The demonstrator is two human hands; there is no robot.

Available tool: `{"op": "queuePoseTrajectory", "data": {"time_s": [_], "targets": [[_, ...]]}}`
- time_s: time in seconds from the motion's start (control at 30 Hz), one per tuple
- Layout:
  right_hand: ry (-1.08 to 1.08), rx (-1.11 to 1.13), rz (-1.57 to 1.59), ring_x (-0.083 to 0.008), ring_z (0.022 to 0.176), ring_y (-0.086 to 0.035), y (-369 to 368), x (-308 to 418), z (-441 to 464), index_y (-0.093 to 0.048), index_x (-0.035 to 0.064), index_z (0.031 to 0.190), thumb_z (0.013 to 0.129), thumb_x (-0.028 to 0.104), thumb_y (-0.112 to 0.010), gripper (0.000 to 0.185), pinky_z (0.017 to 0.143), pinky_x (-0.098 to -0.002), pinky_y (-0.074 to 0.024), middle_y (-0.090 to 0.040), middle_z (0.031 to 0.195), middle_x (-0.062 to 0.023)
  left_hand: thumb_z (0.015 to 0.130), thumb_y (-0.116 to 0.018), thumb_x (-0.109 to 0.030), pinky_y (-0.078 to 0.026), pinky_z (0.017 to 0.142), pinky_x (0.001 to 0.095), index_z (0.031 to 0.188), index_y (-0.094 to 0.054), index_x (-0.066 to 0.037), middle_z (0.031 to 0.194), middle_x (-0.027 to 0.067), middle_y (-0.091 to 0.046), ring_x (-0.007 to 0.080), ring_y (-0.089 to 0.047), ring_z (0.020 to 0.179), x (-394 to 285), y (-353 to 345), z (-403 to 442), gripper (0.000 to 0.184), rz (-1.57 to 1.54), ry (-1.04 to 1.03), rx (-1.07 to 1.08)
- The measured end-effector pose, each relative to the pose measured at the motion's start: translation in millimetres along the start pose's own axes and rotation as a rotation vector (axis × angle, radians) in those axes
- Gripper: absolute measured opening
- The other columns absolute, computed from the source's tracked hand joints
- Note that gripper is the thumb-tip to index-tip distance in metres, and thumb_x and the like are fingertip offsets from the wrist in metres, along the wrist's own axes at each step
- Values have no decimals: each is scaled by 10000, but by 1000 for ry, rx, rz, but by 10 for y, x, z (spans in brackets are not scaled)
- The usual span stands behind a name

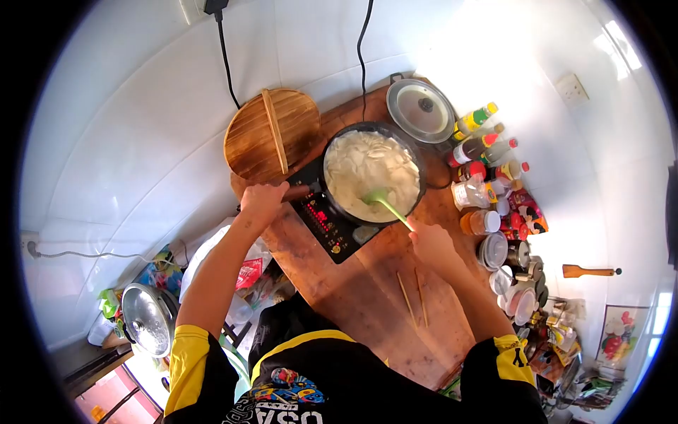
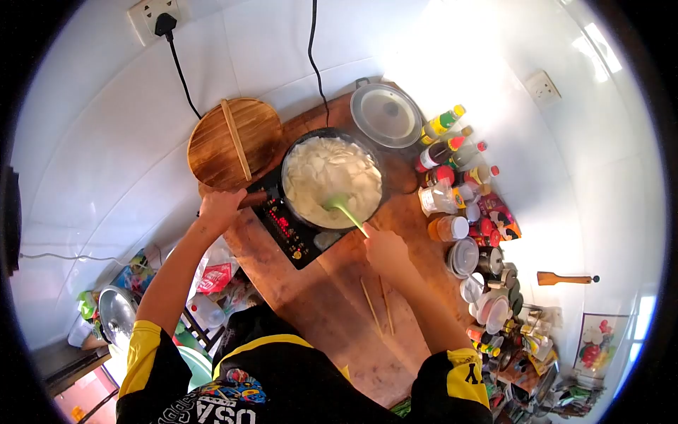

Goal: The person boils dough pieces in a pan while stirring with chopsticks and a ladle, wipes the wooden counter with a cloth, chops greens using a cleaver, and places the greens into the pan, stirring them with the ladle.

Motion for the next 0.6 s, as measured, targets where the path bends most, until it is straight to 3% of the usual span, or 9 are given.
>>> {"op": "queuePoseTrajectory", "data": {"time_s": [0.17, 0.27, 0.33, 0.47, 0.6], "targets": [[51, -89, 13, -408, 788, -641, 457, 225, 74, -591, 138, 1187, 901, 194, -552, 294, 675, -514, -513, -649, 837, -216, 873, -594, -267, -547, 725, 466, 1095, -535, -154, 902, 138, -693, 330, -687, 865, 35, -81, 10, 257, 37, 33, 25], [220, -272, 23, -399, 768, -627, 527, 367, 496, -605, 133, 1169, 885, 195, -569, 292, 674, -508, -508, -632, 840, -200, 870, -591, -253, -548, 722, 461, 1091, -538, -151, 911, 131, -692, 327, -686, 873, 9, -38, 0, 250, 39, 33, 35], [442, -387, 142, -392, 758, -616, 446, 445, 805, -616, 127, 1153, 875, 189, -578, 288, 666, -506, -502, -617, 843, -176, 862, -597, -249, -546, 710, 447, 1097, -537, -156, 908, 124, -692, 316, -688, 871, 11, -49, 3, 260, 37, 42, 40], [409, -351, 20, -387, 783, -617, 242, 155, 1249, -623, 122, 1140, 880, 181, -576, 271, 667, -493, -505, -615, 874, -165, 863, -591, -229, -543, 692, 430, 1107, -534, -156, 903, 118, -692, 304, -689, 866, 3, -64, -13, 261, 41, 36, 56], [232, -346, 3, -398, 763, -627, 223, -177, 1161, -629, 121, 1078, 891, 170, -558, 205, 657, -500, -508, -624, 830, -181, 874, -574, -203, -542, 692, 427, 1110, -534, -149, 896, 115, -694, 302, -690, 861, -27, -13, -58, 246, 40, 37, 60]]}}
Point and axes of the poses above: each hand's wrist, its own z-axis towards the middle knuckle, its own y-axis out of the back of the hand, x = y × z, the point moved 9 cm from there along z, towards the middle knuckle
